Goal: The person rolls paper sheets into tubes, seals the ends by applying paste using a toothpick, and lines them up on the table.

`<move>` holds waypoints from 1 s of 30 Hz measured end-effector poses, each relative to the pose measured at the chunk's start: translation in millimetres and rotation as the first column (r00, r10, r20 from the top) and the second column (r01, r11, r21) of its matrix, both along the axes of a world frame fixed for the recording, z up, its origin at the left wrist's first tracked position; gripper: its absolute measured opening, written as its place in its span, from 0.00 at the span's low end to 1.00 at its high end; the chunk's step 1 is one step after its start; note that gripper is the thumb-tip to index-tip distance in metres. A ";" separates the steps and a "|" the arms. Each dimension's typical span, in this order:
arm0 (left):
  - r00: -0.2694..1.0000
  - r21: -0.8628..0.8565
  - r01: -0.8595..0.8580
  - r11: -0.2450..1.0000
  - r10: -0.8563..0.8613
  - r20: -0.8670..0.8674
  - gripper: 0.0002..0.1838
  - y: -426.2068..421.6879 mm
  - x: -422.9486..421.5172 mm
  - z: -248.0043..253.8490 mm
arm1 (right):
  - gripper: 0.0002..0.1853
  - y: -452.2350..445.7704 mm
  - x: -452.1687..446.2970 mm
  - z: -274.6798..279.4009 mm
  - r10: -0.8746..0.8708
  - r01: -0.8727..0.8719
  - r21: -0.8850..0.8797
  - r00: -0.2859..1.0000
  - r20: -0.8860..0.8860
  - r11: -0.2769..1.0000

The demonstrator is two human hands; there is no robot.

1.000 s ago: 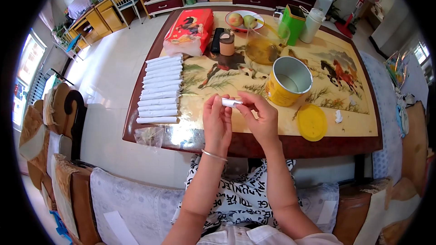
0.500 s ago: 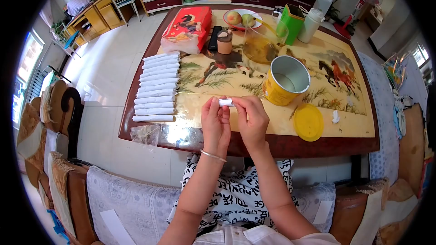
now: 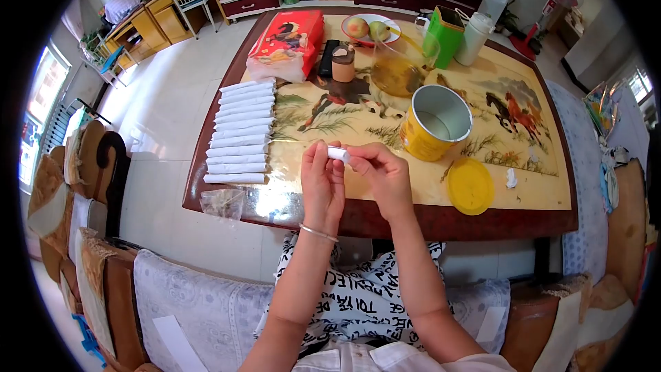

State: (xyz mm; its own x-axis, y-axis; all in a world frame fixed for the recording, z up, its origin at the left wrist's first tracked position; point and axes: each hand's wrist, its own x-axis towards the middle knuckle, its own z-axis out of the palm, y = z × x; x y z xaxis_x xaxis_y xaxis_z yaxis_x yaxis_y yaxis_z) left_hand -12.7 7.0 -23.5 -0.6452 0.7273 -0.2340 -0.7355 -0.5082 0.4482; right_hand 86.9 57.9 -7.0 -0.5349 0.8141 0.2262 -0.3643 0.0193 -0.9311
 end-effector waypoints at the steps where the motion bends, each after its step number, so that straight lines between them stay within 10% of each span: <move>1: 0.999 -0.026 0.008 1.000 -0.009 -0.045 0.11 -0.6 3.8 6.2 | 0.06 2.7 3.9 1.8 0.024 -0.026 -0.086 1.000 -0.018 0.996; 15: 0.884 -0.058 0.039 0.998 -0.061 -0.464 0.13 1.1 0.9 11.3 | 0.08 7.8 13.0 2.2 0.096 -0.098 -0.125 0.995 -0.029 0.987; 30: 0.930 0.179 0.053 0.982 0.017 -0.366 0.15 -7.2 -0.9 22.5 | 0.09 -14.0 -7.5 -8.4 0.132 -0.292 -0.468 0.930 -0.344 0.834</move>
State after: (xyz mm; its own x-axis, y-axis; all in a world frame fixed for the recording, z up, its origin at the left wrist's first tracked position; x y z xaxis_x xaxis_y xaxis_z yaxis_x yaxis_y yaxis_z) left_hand -13.6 -0.2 -1.1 -0.6469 0.7471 0.1532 -0.5483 -0.5953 0.5874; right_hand 79.5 43.9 -15.3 -0.6837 0.7297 -0.0123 -0.5542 -0.5301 -0.6417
